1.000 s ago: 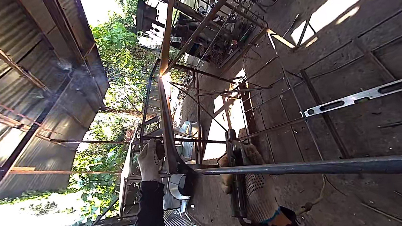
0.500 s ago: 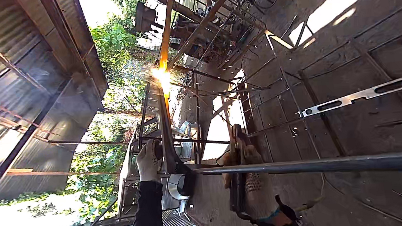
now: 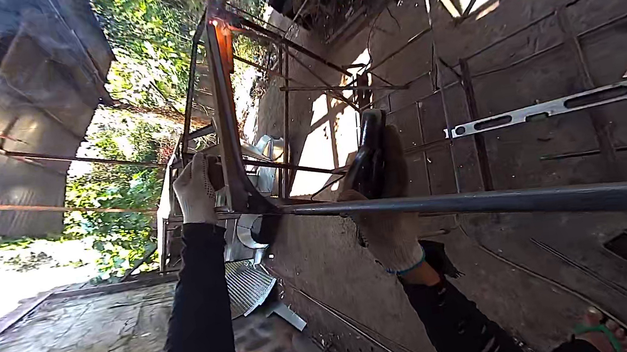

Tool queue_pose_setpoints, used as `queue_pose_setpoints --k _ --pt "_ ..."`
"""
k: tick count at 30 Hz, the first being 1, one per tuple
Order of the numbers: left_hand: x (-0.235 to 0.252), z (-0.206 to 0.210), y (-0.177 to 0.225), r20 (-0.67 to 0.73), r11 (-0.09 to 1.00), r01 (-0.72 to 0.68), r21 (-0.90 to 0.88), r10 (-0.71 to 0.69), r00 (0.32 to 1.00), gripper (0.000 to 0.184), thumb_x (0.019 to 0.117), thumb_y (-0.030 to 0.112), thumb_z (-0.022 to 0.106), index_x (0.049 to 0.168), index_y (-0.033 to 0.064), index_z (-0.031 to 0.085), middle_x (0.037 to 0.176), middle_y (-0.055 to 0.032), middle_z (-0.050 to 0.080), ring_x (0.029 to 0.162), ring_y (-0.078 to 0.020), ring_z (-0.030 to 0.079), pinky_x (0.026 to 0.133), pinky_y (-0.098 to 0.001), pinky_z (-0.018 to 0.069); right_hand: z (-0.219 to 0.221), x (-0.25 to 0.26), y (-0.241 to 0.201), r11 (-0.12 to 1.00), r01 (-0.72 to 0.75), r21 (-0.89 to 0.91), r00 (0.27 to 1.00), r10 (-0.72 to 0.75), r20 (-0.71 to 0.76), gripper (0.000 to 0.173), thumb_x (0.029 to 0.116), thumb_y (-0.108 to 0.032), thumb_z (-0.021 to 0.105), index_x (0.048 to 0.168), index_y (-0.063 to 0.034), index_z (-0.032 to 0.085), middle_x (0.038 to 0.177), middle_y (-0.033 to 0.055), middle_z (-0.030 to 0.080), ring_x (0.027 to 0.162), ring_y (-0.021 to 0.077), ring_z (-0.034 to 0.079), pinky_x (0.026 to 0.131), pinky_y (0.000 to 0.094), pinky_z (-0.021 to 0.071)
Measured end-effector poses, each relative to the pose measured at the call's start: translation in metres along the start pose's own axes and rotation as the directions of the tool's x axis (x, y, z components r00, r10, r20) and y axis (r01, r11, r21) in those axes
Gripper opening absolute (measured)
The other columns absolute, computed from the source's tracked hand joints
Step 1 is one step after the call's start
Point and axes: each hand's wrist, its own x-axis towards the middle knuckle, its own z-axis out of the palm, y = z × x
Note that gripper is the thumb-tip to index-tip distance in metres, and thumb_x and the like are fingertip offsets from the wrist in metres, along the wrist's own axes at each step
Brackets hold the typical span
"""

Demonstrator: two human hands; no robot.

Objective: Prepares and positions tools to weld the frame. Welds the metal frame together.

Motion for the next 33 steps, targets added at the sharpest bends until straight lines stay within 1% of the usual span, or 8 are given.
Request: queue_pose_setpoints --k 3,7,10,13,17,19,26,33 --pt "-0.001 0.000 0.000 0.010 1.000 0.009 0.006 -0.009 1.000 0.043 0.1069 0.047 0.051 0.109 0.0101 0.074 0.089 -0.0039 0.075 0.076 -0.0163 0.072 0.073 -0.0398 0.0634 0.001 0.001 0.003 0.999 0.001 -0.044 1.000 -0.001 -0.008 0.093 0.0802 -0.031 0.086 0.157 -0.0084 0.037 0.114 0.0033 0.069 0.084 0.0082 0.069 0.073 0.0303 0.0633" --pt "-0.001 0.001 0.001 0.007 1.000 -0.001 0.010 0.001 1.000 0.043 0.1074 0.046 0.050 0.107 0.0102 0.074 0.088 -0.0035 0.075 0.075 -0.0158 0.072 0.073 -0.0392 0.0629 0.002 0.003 0.003 1.000 0.011 0.012 1.000 -0.011 -0.001 0.094 0.0802 -0.026 0.086 0.157 -0.0082 0.036 0.112 0.0025 0.069 0.083 0.0070 0.068 0.072 0.0273 0.0625" --pt "-0.002 0.002 0.004 -0.001 1.000 0.002 0.011 -0.002 1.000 0.043 0.1077 0.045 0.050 0.106 0.0095 0.074 0.087 -0.0034 0.075 0.075 -0.0155 0.072 0.074 -0.0390 0.0634 0.002 0.004 0.000 1.000 0.014 0.007 1.000 -0.014 0.005 0.095 0.0805 -0.025 0.085 0.159 -0.0083 0.035 0.119 0.0024 0.068 0.089 0.0044 0.067 0.078 0.0240 0.0608" --pt "-0.003 0.000 0.003 0.004 0.999 -0.012 0.038 0.012 1.000 0.043 0.1066 0.048 0.051 0.106 0.0122 0.075 0.088 -0.0024 0.075 0.076 -0.0151 0.072 0.073 -0.0399 0.0632 0.003 0.006 0.000 1.000 -0.001 0.027 1.000 0.001 0.008 0.091 0.0809 -0.024 0.085 0.157 -0.0089 0.037 0.110 0.0034 0.068 0.078 0.0071 0.067 0.068 0.0264 0.0619" --pt "-0.006 -0.001 0.003 0.006 0.998 -0.006 0.059 0.006 1.000 0.044 0.1048 0.055 0.051 0.108 0.0170 0.074 0.089 -0.0002 0.074 0.075 -0.0125 0.071 0.072 -0.0384 0.0621 0.005 0.008 -0.001 1.000 0.006 0.018 1.000 -0.006 0.005 0.092 0.0799 -0.023 0.084 0.157 -0.0060 0.037 0.109 0.0024 0.068 0.080 0.0038 0.065 0.070 0.0225 0.0598" --pt "-0.011 0.001 0.010 0.013 0.998 0.025 0.056 -0.026 1.000 0.045 0.1056 0.054 0.050 0.111 0.0160 0.074 0.090 -0.0006 0.075 0.075 -0.0131 0.072 0.072 -0.0375 0.0631 0.004 0.008 -0.002 1.000 -0.001 0.000 1.000 0.001 0.023 0.095 0.0807 -0.024 0.083 0.159 -0.0033 0.032 0.117 0.0048 0.068 0.089 0.0033 0.066 0.079 0.0221 0.0597" --pt "-0.004 0.005 0.014 -0.020 0.999 0.051 0.017 -0.051 0.998 0.041 0.1095 0.038 0.049 0.110 0.0044 0.073 0.086 -0.0075 0.075 0.074 -0.0175 0.073 0.072 -0.0369 0.0630 0.004 0.012 -0.003 0.999 0.032 -0.034 0.999 -0.032 0.019 0.098 0.0787 -0.028 0.084 0.157 0.0030 0.034 0.127 0.0071 0.067 0.100 0.0013 0.066 0.087 0.0189 0.0572" --pt "-0.005 0.006 0.016 -0.028 0.998 0.047 0.039 -0.046 0.999 0.042 0.1099 0.035 0.049 0.105 0.0019 0.074 0.082 -0.0073 0.075 0.072 -0.0160 0.073 0.071 -0.0342 0.0625 0.001 0.016 -0.003 0.992 0.116 0.052 0.988 -0.120 0.092 0.095 0.0835 -0.027 0.083 0.155 0.0077 0.031 0.132 0.0094 0.065 0.110 0.0060 0.066 0.097 0.0235 0.0567"
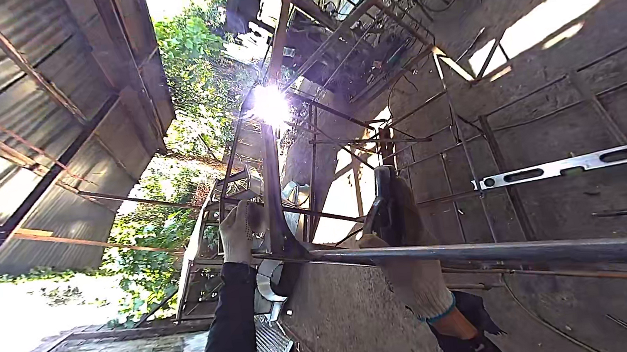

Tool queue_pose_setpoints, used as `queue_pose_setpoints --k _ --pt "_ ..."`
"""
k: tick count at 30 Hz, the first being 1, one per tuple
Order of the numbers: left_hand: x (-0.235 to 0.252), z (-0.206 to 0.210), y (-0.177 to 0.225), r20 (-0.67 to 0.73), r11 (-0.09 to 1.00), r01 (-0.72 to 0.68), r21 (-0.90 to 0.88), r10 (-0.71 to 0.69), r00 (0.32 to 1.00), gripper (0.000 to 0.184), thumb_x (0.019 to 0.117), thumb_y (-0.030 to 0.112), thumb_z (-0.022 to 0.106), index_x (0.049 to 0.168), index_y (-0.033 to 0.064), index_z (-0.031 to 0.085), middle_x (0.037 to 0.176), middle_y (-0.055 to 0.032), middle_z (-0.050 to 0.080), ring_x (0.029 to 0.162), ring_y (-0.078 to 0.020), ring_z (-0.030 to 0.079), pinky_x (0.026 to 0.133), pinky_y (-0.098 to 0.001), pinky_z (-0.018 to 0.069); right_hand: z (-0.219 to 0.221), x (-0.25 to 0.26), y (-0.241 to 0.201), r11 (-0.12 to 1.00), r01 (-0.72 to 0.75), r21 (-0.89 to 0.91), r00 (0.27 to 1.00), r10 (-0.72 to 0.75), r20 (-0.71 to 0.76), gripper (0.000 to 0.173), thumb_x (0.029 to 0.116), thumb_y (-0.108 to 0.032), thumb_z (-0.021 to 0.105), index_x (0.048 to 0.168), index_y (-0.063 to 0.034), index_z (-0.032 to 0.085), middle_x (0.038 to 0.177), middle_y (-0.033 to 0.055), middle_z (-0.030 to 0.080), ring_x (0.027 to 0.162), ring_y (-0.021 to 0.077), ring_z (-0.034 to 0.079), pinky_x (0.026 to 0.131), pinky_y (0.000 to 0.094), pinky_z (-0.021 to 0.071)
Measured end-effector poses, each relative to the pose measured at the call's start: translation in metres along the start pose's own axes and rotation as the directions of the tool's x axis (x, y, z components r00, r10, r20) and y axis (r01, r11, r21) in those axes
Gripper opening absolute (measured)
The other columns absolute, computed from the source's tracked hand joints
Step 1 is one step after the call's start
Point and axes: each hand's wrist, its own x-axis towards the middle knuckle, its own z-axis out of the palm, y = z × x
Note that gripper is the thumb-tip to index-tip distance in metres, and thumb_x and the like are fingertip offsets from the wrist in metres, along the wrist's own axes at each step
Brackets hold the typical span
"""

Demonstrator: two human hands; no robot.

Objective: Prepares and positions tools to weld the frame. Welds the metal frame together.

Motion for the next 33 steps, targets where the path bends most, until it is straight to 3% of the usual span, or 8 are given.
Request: queue_pose_setpoints --k 6,9,12,16,25,28,31,33 --pt "0.0014 0.0001 -0.0020 0.010 0.999 0.010 -0.049 -0.009 1.000 0.040 0.1103 0.033 0.049 0.107 0.0009 0.073 0.082 -0.0079 0.075 0.072 -0.0166 0.073 0.070 -0.0334 0.0628 0.0006 0.0010 -0.0037 1.000 0.002 -0.018 1.000 -0.003 -0.024 0.097 0.0805 -0.028 0.085 0.153 0.0101 0.034 0.126 0.0077 0.068 0.104 0.0030 0.067 0.091 0.0205 0.0579" --pt "0.0005 0.0004 -0.0001 0.013 1.000 -0.008 -0.023 0.009 1.000 0.040 0.1103 0.033 0.049 0.106 0.0024 0.074 0.081 -0.0057 0.075 0.071 -0.0145 0.072 0.070 -0.0324 0.0617 0.0005 0.0021 -0.0024 1.000 0.017 0.011 1.000 -0.016 -0.010 0.097 0.0827 -0.030 0.084 0.153 0.0102 0.032 0.125 0.0088 0.068 0.103 0.0060 0.068 0.092 0.0237 0.0591" --pt "-0.0003 0.0011 -0.0004 0.013 0.999 -0.007 -0.045 0.007 1.000 0.039 0.1104 0.032 0.048 0.106 0.0020 0.073 0.080 -0.0057 0.074 0.069 -0.0143 0.071 0.067 -0.0316 0.0619 0.0017 0.0003 0.0000 1.000 -0.002 -0.025 0.998 0.001 -0.066 0.100 0.0776 -0.028 0.086 0.155 0.0071 0.034 0.123 0.0067 0.068 0.095 0.0033 0.067 0.084 0.0210 0.0593" --pt "0.0007 -0.0002 -0.0008 0.018 1.000 -0.010 -0.028 0.011 1.000 0.038 0.1098 0.032 0.050 0.107 0.0026 0.073 0.083 -0.0065 0.075 0.072 -0.0154 0.072 0.071 -0.0336 0.0625 -0.0011 -0.0002 -0.0005 0.996 -0.006 -0.089 0.999 0.003 -0.041 0.099 0.0792 -0.032 0.086 0.155 0.0065 0.034 0.123 0.0063 0.069 0.097 0.0021 0.067 0.087 0.0210 0.0587" --pt "0.0027 -0.0016 -0.0044 0.033 0.999 -0.031 -0.032 0.032 0.999 0.039 0.1101 0.033 0.049 0.107 0.0034 0.073 0.084 -0.0069 0.075 0.073 -0.0158 0.073 0.070 -0.0339 0.0626 -0.0011 0.0003 -0.0008 0.991 -0.035 -0.131 0.999 0.032 -0.028 0.097 0.0805 -0.033 0.084 0.156 0.0028 0.036 0.118 0.0046 0.070 0.094 0.0016 0.067 0.085 0.0203 0.0584" --pt "0.0014 -0.0017 -0.0032 0.031 0.999 -0.041 -0.005 0.041 0.999 0.040 0.1101 0.035 0.048 0.107 0.0034 0.074 0.083 -0.0060 0.075 0.071 -0.0150 0.071 0.070 -0.0333 0.0616 0.0003 0.0043 -0.0032 1.000 -0.010 -0.006 1.000 0.010 0.008 0.098 0.0810 -0.021 0.084 0.155 0.0112 0.029 0.125 0.0109 0.068 0.099 0.0064 0.067 0.088 0.0225 0.0590" --pt "0.0023 -0.0018 -0.0029 0.031 0.999 -0.017 -0.034 0.018 0.999 0.040 0.1104 0.033 0.048 0.108 0.0029 0.073 0.084 -0.0066 0.075 0.072 -0.0154 0.072 0.069 -0.0331 0.0620 0.0001 0.0061 -0.0035 0.998 -0.039 -0.047 0.999 0.039 0.002 0.101 0.0797 -0.027 0.085 0.156 0.0082 0.030 0.127 0.0094 0.067 0.100 0.0039 0.067 0.087 0.0204 0.0582" --pt "0.0022 -0.0009 -0.0026 0.022 0.998 -0.011 -0.059 0.013 1.000 0.039 0.1101 0.033 0.049 0.107 0.0026 0.073 0.082 -0.0067 0.075 0.071 -0.0156 0.072 0.068 -0.0327 0.0619 -0.0006 0.0064 -0.0018 0.994 -0.038 -0.104 0.999 0.037 -0.012 0.101 0.0790 -0.031 0.086 0.157 0.0048 0.032 0.122 0.0074 0.069 0.094 0.0039 0.067 0.083 0.0216 0.0593"
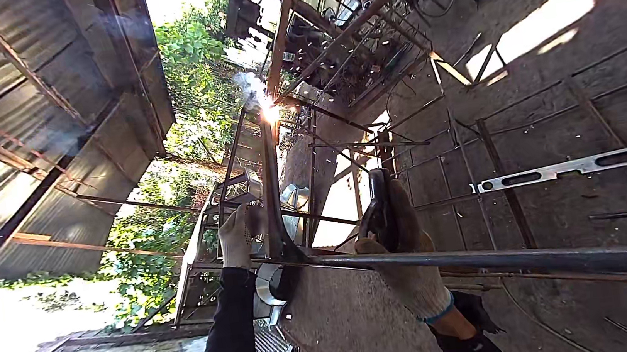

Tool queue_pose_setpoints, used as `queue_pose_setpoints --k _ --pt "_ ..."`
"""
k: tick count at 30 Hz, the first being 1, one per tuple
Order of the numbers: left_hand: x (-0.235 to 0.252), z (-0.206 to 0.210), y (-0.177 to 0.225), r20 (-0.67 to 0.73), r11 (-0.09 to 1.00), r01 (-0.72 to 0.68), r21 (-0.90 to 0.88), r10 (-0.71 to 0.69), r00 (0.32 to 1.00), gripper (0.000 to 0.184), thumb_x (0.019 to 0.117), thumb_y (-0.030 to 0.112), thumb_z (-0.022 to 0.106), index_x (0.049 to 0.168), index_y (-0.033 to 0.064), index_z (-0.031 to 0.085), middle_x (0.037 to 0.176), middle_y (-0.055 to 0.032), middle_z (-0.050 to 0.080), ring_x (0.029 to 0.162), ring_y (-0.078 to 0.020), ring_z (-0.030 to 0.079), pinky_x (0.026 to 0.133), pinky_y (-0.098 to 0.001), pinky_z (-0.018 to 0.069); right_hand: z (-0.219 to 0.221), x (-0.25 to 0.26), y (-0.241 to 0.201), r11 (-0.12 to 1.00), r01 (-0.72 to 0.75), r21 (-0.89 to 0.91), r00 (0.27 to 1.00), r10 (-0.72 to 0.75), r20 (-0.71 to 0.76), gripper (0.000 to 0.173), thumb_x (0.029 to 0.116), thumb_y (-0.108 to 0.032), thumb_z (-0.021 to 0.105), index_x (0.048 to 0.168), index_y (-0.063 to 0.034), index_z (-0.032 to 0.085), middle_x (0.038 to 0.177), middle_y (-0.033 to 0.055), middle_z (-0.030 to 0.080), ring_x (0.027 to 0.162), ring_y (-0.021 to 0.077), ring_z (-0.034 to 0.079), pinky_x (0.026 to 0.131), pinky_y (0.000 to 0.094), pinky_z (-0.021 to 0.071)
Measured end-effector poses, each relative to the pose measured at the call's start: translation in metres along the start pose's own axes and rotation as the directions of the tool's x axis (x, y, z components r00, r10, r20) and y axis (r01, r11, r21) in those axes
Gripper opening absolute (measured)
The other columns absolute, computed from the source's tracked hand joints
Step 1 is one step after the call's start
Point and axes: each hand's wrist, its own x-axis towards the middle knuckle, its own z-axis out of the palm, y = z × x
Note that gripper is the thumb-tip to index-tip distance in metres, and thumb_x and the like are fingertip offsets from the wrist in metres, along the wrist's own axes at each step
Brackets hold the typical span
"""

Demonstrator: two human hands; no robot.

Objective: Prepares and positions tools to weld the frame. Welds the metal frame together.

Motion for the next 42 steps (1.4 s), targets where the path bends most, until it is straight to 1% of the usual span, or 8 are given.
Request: queue_pose_setpoints --k 4,7,14,19,22,26,32,42 --pt "-0.0014 0.0011 0.0014 -0.003 1.000 -0.010 0.010 0.010 1.000 0.039 0.1103 0.032 0.049 0.106 0.0027 0.074 0.081 -0.0057 0.075 0.068 -0.0138 0.071 0.067 -0.0315 0.0614 -0.0004 -0.0009 0.0006 0.999 0.026 0.021 1.000 -0.026 0.001 0.096 0.0805 -0.030 0.085 0.155 0.0051 0.035 0.118 0.0067 0.070 0.096 0.0061 0.068 0.086 0.0247 0.0600" --pt "-0.0013 0.0013 0.0018 -0.007 1.000 -0.004 -0.002 0.004 1.000 0.039 0.1105 0.031 0.048 0.106 0.0023 0.073 0.080 -0.0062 0.074 0.068 -0.0150 0.071 0.065 -0.0321 0.0617 -0.0003 -0.0019 0.0014 0.998 0.030 -0.047 0.999 -0.032 -0.034 0.099 0.0787 -0.034 0.085 0.155 0.0050 0.035 0.117 0.0060 0.070 0.088 0.0025 0.066 0.078 0.0217 0.0597" --pt "-0.0010 0.0012 0.0015 -0.015 1.000 0.010 0.028 -0.010 1.000 0.039 0.1102 0.033 0.049 0.107 0.0027 0.073 0.082 -0.0056 0.075 0.070 -0.0141 0.072 0.068 -0.0322 0.0618 0.0002 0.0005 0.0017 0.998 -0.008 -0.057 1.000 0.008 -0.003 0.101 0.0801 -0.036 0.084 0.158 0.0028 0.032 0.115 0.0069 0.070 0.083 0.0031 0.065 0.073 0.0223 0.0593" --pt "-0.0007 0.0002 0.0011 -0.006 0.999 0.009 0.034 -0.008 1.000 0.040 0.1106 0.033 0.047 0.108 0.0025 0.073 0.084 -0.0064 0.076 0.072 -0.0148 0.073 0.070 -0.0329 0.0625 0.0019 0.0023 0.0003 0.999 0.009 0.046 1.000 -0.010 0.025 0.098 0.0800 -0.029 0.085 0.156 0.0045 0.033 0.117 0.0052 0.071 0.095 0.0053 0.069 0.084 0.0239 0.0609" --pt "-0.0017 0.0011 0.0025 -0.009 1.000 0.014 0.028 -0.014 1.000 0.039 0.1103 0.033 0.048 0.106 0.0033 0.073 0.082 -0.0061 0.075 0.071 -0.0147 0.072 0.068 -0.0327 0.0625 0.0006 0.0031 0.0015 0.997 0.010 -0.072 1.000 -0.009 0.012 0.100 0.0792 -0.037 0.084 0.157 0.0008 0.035 0.114 0.0044 0.071 0.084 0.0022 0.065 0.075 0.0228 0.0588" --pt "-0.0031 0.0017 0.0047 -0.012 0.999 0.027 0.017 -0.026 1.000 0.039 0.1105 0.032 0.048 0.106 0.0027 0.073 0.082 -0.0064 0.075 0.071 -0.0152 0.072 0.068 -0.0327 0.0619 0.0019 0.0007 0.0021 0.999 0.035 -0.025 0.999 -0.036 -0.034 0.102 0.0776 -0.031 0.086 0.156 0.0054 0.033 0.116 0.0071 0.071 0.086 0.0036 0.067 0.076 0.0227 0.0606" --pt "-0.0022 0.0024 0.0053 -0.016 0.999 0.034 0.030 -0.034 0.999 0.039 0.1104 0.033 0.048 0.107 0.0034 0.073 0.083 -0.0056 0.075 0.071 -0.0143 0.072 0.068 -0.0320 0.0620 0.0015 0.0017 0.0004 0.998 -0.018 -0.060 1.000 0.018 -0.015 0.102 0.0774 -0.037 0.085 0.157 0.0030 0.035 0.119 0.0058 0.070 0.088 0.0010 0.066 0.078 0.0208 0.0587" --pt "-0.0022 0.0017 0.0047 -0.005 0.999 0.019 0.042 -0.019 1.000 0.039 0.1105 0.033 0.048 0.106 0.0034 0.073 0.081 -0.0052 0.075 0.070 -0.0140 0.072 0.067 -0.0320 0.0619 0.0026 0.0046 0.0002 0.997 -0.020 -0.076 1.000 0.020 -0.001 0.102 0.0774 -0.038 0.085 0.157 0.0008 0.036 0.106 0.0021 0.071 0.075 0.0014 0.063 0.066 0.0222 0.0575"
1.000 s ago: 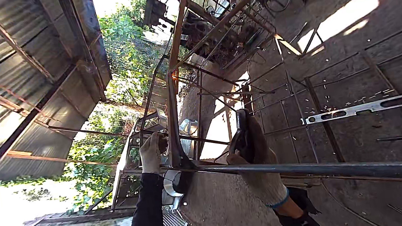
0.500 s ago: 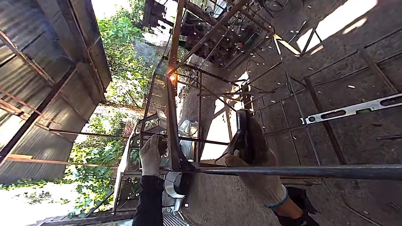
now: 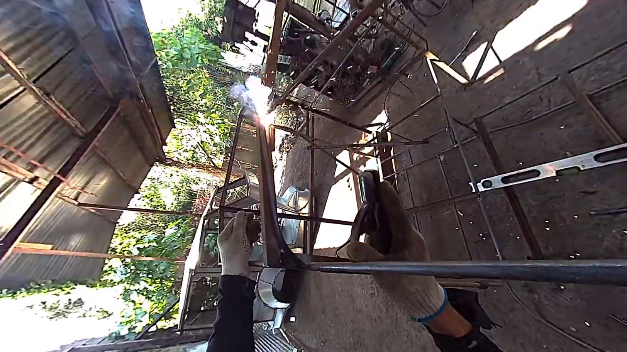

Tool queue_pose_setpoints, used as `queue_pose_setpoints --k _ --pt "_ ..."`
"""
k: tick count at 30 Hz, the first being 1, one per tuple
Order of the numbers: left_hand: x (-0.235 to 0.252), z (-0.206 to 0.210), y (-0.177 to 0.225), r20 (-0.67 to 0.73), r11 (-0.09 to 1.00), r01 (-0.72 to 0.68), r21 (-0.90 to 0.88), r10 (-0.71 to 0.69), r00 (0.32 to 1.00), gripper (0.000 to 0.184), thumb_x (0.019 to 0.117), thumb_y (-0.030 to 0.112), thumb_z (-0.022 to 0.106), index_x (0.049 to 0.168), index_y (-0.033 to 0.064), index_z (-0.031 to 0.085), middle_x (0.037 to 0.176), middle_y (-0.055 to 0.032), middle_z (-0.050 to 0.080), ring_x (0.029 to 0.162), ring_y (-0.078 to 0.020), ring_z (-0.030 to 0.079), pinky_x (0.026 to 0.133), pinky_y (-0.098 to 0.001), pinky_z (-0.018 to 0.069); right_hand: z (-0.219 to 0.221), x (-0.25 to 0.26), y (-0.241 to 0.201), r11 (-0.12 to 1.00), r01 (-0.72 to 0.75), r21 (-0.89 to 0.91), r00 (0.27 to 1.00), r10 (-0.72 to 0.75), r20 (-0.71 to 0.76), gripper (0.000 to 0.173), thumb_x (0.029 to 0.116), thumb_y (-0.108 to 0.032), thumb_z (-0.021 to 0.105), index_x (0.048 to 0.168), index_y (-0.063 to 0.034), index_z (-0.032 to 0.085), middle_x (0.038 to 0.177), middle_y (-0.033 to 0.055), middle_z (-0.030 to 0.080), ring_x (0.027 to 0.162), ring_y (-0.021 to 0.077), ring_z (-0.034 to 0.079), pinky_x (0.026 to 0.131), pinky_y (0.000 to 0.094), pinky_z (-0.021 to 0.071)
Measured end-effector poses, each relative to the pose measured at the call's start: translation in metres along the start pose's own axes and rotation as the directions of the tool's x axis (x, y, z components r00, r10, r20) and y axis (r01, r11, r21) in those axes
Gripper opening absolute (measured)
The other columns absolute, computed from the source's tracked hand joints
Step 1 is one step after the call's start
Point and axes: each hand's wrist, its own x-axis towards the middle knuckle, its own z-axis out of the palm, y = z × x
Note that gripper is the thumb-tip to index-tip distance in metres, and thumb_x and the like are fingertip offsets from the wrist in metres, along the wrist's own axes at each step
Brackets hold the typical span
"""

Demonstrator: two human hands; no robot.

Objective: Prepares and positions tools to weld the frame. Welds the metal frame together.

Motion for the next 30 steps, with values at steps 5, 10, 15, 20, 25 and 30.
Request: queue_pose_setpoints --k 5,10,15,20,25,30 --pt "0.0020 -0.0006 -0.0036 0.014 1.000 -0.010 -0.018 0.010 1.000 0.040 0.1105 0.033 0.047 0.105 0.0032 0.073 0.081 -0.0059 0.074 0.069 -0.0151 0.070 0.065 -0.0330 0.0613 -0.0001 -0.0030 -0.0004 0.999 -0.037 0.038 0.999 0.038 -0.015 0.102 0.0768 -0.037 0.086 0.157 -0.0002 0.035 0.114 0.0032 0.071 0.082 0.0008 0.065 0.071 0.0207 0.0585" --pt "0.0014 0.0006 -0.0020 -0.001 0.999 0.012 -0.031 -0.012 1.000 0.039 0.1103 0.033 0.048 0.105 0.0033 0.074 0.081 -0.0059 0.074 0.068 -0.0149 0.071 0.065 -0.0325 0.0617 0.0005 -0.0013 0.0024 0.998 -0.005 0.061 1.000 0.005 0.004 0.101 0.0783 -0.037 0.086 0.157 0.0029 0.035 0.120 0.0064 0.070 0.089 0.0030 0.067 0.077 0.0226 0.0599" --pt "-0.0009 0.0009 0.0004 -0.003 1.000 0.002 -0.010 -0.002 1.000 0.040 0.1106 0.033 0.048 0.105 0.0036 0.074 0.080 -0.0054 0.074 0.068 -0.0139 0.071 0.065 -0.0316 0.0615 0.0004 0.0012 -0.0021 0.998 -0.021 0.055 1.000 0.020 0.021 0.101 0.0784 -0.037 0.086 0.157 0.0003 0.036 0.112 0.0036 0.071 0.081 0.0034 0.065 0.070 0.0233 0.0592" --pt "-0.0020 0.0014 0.0018 -0.019 1.000 0.001 0.011 -0.001 1.000 0.040 0.1106 0.033 0.047 0.104 0.0037 0.073 0.079 -0.0048 0.073 0.066 -0.0130 0.069 0.064 -0.0315 0.0605 0.0027 -0.0008 -0.0004 0.996 -0.026 0.086 1.000 0.027 -0.005 0.101 0.0773 -0.035 0.087 0.157 -0.0002 0.036 0.113 0.0044 0.071 0.083 0.0053 0.067 0.073 0.0258 0.0605" --pt "-0.0030 0.0018 0.0015 -0.004 1.000 -0.006 -0.027 0.006 1.000 0.040 0.1105 0.032 0.048 0.104 0.0026 0.074 0.079 -0.0068 0.074 0.066 -0.0157 0.071 0.063 -0.0327 0.0614 0.0044 -0.0049 0.0002 0.993 -0.027 0.111 0.999 0.030 -0.028 0.104 0.0785 -0.036 0.086 0.158 0.0025 0.032 0.115 0.0054 0.070 0.085 0.0041 0.067 0.074 0.0237 0.0604" --pt "0.0004 0.0007 -0.0021 -0.004 1.000 -0.009 -0.021 0.009 1.000 0.041 0.1105 0.033 0.047 0.105 0.0020 0.073 0.081 -0.0082 0.075 0.068 -0.0169 0.072 0.064 -0.0344 0.0624 0.0036 -0.0026 -0.0030 0.994 -0.079 0.072 0.997 0.080 -0.010 0.102 0.0765 -0.040 0.086 0.158 -0.0037 0.036 0.110 0.0021 0.071 0.078 0.0021 0.064 0.068 0.0223 0.0584"
